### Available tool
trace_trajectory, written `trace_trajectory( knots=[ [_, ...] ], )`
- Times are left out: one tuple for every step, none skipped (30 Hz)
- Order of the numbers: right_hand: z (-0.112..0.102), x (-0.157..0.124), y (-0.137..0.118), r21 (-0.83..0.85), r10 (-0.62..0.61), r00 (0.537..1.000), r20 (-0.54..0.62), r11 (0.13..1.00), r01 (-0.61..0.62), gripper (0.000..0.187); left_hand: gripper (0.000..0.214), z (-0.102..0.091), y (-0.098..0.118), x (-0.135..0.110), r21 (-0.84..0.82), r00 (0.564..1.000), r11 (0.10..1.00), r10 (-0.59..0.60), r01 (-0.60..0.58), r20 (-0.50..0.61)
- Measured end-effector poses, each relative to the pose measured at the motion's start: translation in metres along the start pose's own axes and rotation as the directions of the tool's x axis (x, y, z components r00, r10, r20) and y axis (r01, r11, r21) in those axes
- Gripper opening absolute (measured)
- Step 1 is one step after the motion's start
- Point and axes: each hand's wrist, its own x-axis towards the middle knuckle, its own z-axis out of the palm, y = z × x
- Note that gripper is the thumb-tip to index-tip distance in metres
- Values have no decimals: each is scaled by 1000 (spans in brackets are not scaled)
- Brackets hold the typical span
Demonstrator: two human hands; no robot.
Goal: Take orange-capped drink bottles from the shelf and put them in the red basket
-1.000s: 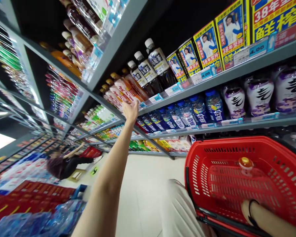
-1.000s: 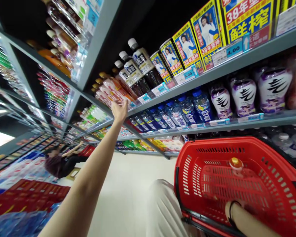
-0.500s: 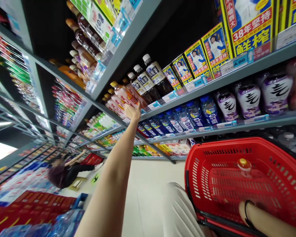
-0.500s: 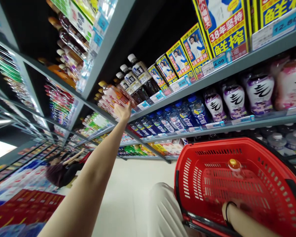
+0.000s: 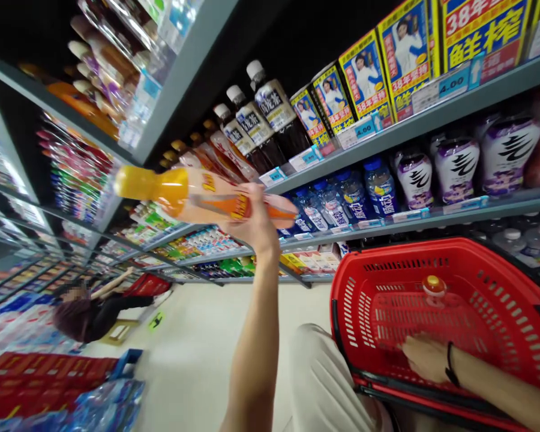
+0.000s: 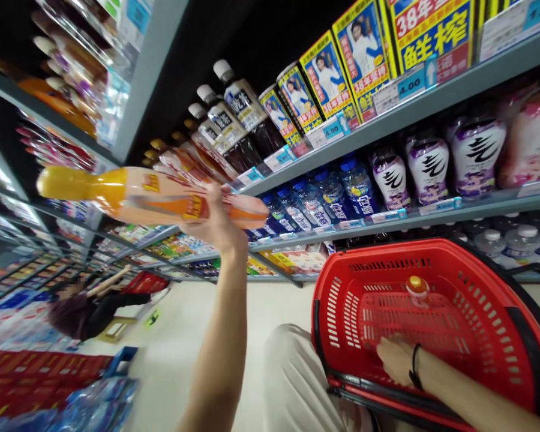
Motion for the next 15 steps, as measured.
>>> trace_trajectory(
  knots=[
    [-11, 2, -7, 329, 29, 999, -39, 944, -15, 33, 49, -1, 4, -29, -84, 998, 996, -36, 41, 52],
    [-21, 4, -14, 450, 38, 998, -46, 893, -13, 32, 51, -2, 7, -59, -281, 975, 944, -125, 173, 182],
    [-29, 6, -21, 514, 49, 998, -32, 857, -26, 35, 51, -2, 9, -89, -421, 909, 840, -183, 342, 374],
    [-35, 6, -26, 580, 65, 998, 13, 812, -61, 43, 49, -1, 10, -118, -466, 789, 713, -199, 524, 582],
    [-40, 6, -31, 643, 79, 996, 48, 761, -91, 61, 47, -1, 12, -144, -454, 658, 573, -211, 683, 723],
    [-43, 4, -35, 732, 79, 994, 77, 673, -110, 76, 46, 0, 13, -168, -403, 536, 445, -227, 800, 813],
    [-45, 1, -38, 902, 66, 995, 69, 422, -90, 82, 46, 2, 14, -187, -326, 418, 339, -251, 883, 873],
    [-47, -3, -41, 976, 80, 996, 23, 213, -40, 79, 45, 3, 15, -202, -243, 315, 269, -269, 932, 910],
    [-50, -8, -44, 997, 125, 992, -11, 82, 1, 71, 45, 4, 15, -214, -174, 238, 234, -281, 957, 930],
    [-53, -12, -47, 999, 165, 985, -40, -3, 41, 65, 45, 5, 15, -221, -122, 184, 225, -280, 967, 942],
    [-56, -15, -50, 997, 187, 981, -56, -44, 65, 62, 45, 6, 16, -225, -93, 156, 235, -266, 968, 951],
    [-61, -18, -53, 996, 198, 978, -60, -59, 73, 58, 46, 6, 16, -227, -86, 149, 252, -243, 964, 959],
    [-66, -19, -56, 995, 204, 977, -64, -62, 79, 55, 46, 5, 17, -227, -94, 155, 268, -217, 959, 964],
    [-71, -20, -58, 995, 205, 977, -65, -57, 78, 55, 46, 4, 18, -226, -111, 170, 279, -196, 954, 966],
    [-75, -20, -60, 996, 203, 977, -67, -45, 78, 57, 46, 3, 19, -225, -136, 193, 283, -186, 950, 963]
  ],
)
